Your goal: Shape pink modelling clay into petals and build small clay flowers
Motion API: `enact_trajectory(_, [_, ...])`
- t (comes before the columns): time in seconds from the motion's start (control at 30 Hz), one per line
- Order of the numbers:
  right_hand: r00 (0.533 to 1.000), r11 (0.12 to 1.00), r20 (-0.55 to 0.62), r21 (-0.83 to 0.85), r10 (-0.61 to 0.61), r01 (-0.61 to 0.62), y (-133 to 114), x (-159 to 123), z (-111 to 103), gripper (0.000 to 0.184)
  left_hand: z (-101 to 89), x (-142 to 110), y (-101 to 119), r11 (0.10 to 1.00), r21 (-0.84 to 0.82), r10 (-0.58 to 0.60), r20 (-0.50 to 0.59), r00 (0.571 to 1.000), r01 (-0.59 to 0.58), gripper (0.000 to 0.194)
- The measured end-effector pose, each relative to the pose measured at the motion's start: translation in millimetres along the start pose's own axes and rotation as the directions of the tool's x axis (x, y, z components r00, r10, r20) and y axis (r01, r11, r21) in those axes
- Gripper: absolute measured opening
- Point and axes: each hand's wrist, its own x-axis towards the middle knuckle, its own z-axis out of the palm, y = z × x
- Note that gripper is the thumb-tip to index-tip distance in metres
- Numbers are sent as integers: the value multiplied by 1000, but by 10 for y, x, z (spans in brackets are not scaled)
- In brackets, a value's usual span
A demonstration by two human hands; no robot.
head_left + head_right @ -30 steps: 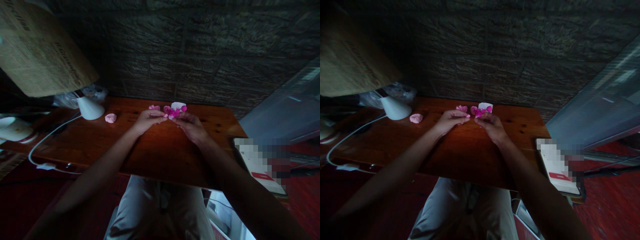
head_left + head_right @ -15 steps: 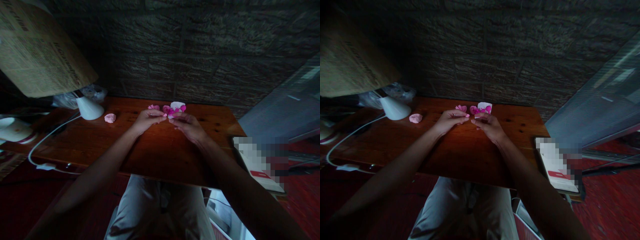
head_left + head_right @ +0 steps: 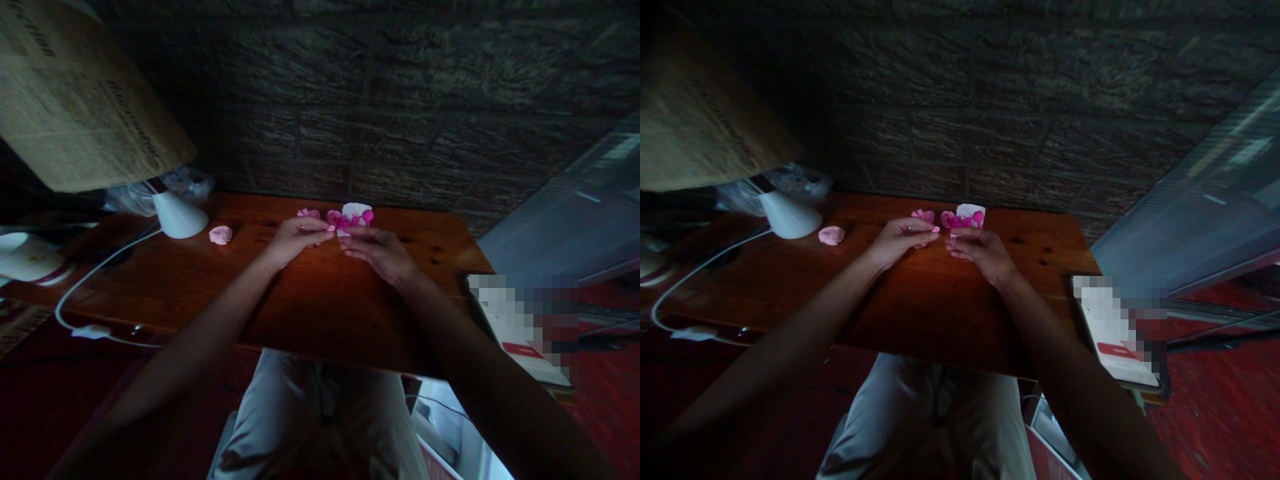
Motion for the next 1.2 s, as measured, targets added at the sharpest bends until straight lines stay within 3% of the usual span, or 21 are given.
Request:
enact_trajectory(0.33, [999,999,-48,-48,-19,16,24,16,-7,34,4,-4,8,1000,-24,-8,-32,999,7,33])
enact_trajectory(0.83, [999,979,-25,-201,-36,31,34,14,-14,31,15,-9,23,999,-34,-10,-41,999,8,32])
enact_trajectory(1.2, [999,978,14,-200,-48,50,77,31,-41,29,-4,-6,-7,1000,-6,-11,-51,999,10,32])
